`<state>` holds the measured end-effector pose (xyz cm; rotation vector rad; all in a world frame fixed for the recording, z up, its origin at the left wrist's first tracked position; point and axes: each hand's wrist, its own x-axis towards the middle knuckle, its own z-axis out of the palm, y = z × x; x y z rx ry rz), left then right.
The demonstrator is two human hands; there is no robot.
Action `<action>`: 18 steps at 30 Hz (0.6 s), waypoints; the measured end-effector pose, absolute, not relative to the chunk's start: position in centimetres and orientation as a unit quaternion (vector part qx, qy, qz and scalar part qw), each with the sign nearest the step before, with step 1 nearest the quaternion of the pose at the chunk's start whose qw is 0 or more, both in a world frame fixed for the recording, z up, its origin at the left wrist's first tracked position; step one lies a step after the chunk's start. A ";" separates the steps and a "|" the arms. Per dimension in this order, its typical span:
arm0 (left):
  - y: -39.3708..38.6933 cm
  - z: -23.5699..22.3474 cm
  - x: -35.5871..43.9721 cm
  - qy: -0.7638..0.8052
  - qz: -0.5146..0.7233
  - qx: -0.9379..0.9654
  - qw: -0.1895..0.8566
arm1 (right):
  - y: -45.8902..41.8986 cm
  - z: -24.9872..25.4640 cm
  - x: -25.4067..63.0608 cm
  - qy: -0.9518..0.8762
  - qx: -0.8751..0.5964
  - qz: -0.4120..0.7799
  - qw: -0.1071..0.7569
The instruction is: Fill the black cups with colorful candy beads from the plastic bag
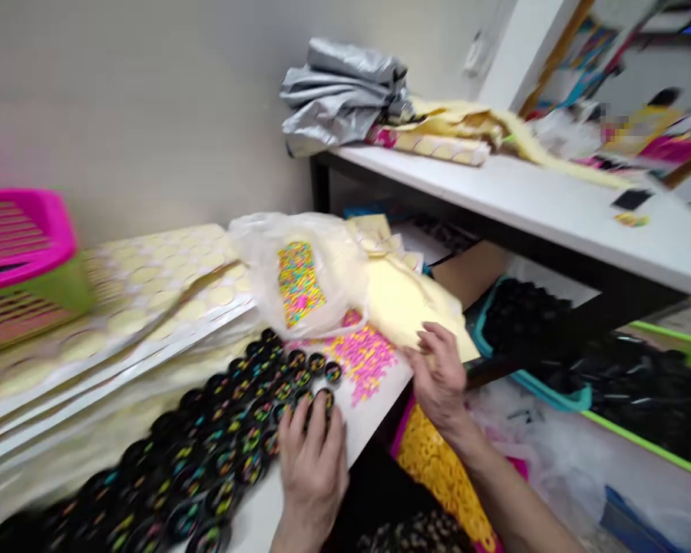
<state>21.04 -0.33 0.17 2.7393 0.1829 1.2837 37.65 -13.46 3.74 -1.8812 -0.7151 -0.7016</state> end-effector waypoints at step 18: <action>-2.4 1.4 17.2 0.165 0.502 0.847 0.061 | -13.1 0.2 32.8 -0.379 -0.703 -0.109 0.592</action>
